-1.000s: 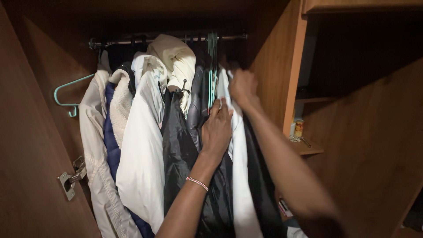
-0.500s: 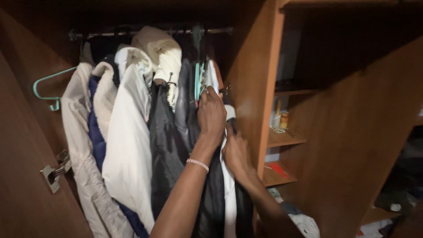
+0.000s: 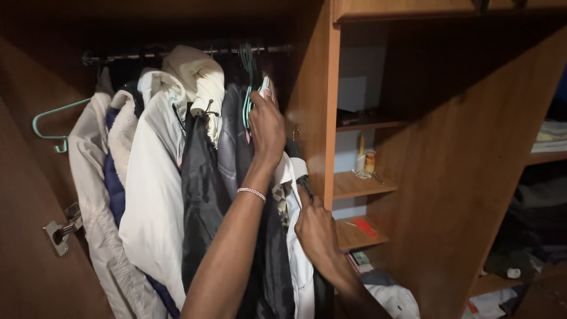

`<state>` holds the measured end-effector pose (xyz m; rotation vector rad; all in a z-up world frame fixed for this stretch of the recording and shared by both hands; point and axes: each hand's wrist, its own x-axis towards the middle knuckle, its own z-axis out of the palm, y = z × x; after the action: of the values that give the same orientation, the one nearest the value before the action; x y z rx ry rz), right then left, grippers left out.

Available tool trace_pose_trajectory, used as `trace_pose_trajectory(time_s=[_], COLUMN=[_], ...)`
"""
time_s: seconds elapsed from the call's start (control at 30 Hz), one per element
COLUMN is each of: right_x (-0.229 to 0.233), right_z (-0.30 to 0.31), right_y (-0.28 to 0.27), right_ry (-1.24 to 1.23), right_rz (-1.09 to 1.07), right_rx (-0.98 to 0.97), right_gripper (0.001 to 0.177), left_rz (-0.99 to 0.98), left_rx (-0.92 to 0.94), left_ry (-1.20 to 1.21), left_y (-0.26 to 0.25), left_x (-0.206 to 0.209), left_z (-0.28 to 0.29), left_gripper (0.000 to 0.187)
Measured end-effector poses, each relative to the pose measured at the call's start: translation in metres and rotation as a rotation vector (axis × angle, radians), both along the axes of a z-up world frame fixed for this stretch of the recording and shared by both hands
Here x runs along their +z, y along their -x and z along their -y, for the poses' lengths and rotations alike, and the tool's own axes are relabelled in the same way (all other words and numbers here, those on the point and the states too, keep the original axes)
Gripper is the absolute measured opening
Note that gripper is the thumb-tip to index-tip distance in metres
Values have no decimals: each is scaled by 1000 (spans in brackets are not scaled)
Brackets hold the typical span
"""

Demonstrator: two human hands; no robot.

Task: The person takes several shirts, jackets, and hoodies from a closet and places them onto a bed one by one.

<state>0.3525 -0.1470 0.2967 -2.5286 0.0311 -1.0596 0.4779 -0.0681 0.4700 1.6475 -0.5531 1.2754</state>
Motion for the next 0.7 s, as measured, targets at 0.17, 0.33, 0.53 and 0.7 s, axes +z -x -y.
trace_pose_trajectory(time_s=[0.17,0.33,0.53,0.7], right_x=[1,2,0,-2], right_z=[1,3,3,3], right_y=[5,8,12,10], right_ry=[-8,-25,-57,-41], right_rz=[46,18,23,71], right_rx=[35,41,67,71], right_gripper=[62,62,64,59], left_rz=[12,150,203,152], left_rx=[52,104,186,154], left_ry=[-12,-80,-169,-138], left_y=[-17,-37,-34,-19], left_x=[12,26,22,-5], left_z=[-1,-3,-1,-5], left_gripper=[30,26,29,20])
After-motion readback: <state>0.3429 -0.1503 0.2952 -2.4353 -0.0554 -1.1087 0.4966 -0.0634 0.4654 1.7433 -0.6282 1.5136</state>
